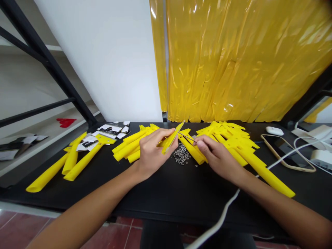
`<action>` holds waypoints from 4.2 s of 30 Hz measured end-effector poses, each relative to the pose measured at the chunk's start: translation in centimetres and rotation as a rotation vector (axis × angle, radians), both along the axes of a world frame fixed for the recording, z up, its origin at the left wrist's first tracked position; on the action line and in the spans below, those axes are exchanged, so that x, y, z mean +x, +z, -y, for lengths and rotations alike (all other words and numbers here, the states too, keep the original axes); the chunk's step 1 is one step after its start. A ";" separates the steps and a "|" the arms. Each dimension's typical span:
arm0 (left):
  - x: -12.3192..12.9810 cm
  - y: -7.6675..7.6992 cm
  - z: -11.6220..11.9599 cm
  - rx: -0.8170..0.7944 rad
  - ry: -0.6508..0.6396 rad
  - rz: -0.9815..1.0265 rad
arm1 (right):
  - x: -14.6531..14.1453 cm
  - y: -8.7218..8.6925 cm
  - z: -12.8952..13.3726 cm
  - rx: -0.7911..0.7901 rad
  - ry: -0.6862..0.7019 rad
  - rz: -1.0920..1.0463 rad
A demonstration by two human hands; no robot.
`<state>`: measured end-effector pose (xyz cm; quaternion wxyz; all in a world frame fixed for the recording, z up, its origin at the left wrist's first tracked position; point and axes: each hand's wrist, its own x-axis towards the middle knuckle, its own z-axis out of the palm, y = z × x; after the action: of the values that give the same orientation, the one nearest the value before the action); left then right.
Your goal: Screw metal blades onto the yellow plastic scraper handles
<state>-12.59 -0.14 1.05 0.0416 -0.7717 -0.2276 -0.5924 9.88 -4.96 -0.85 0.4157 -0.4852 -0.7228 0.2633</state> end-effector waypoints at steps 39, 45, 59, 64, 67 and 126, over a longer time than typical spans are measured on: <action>-0.7 0.5 0.1 0.150 0.100 -0.027 | -0.3 0.4 0.7 0.002 0.043 -0.081; -0.6 0.1 0.1 0.095 0.070 -0.042 | -0.4 0.3 0.7 -0.047 0.039 -0.074; -1.0 0.3 -0.6 0.163 0.102 -0.137 | -0.6 0.4 0.6 -0.032 0.082 -0.152; -1.1 0.0 -0.6 0.206 0.092 -0.167 | -0.3 0.9 0.8 -0.041 0.096 -0.130; -1.1 -0.1 -0.6 0.220 0.092 -0.174 | -0.3 1.1 0.9 -0.176 0.134 -0.257; -0.7 1.6 -1.0 -0.886 -0.248 -0.421 | 1.0 1.0 -1.0 -0.156 -0.053 -0.138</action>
<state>-13.28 0.90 2.69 -0.3157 -0.8392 -0.3503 -0.2709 10.93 -3.96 0.15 0.4323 -0.5159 -0.6565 0.3404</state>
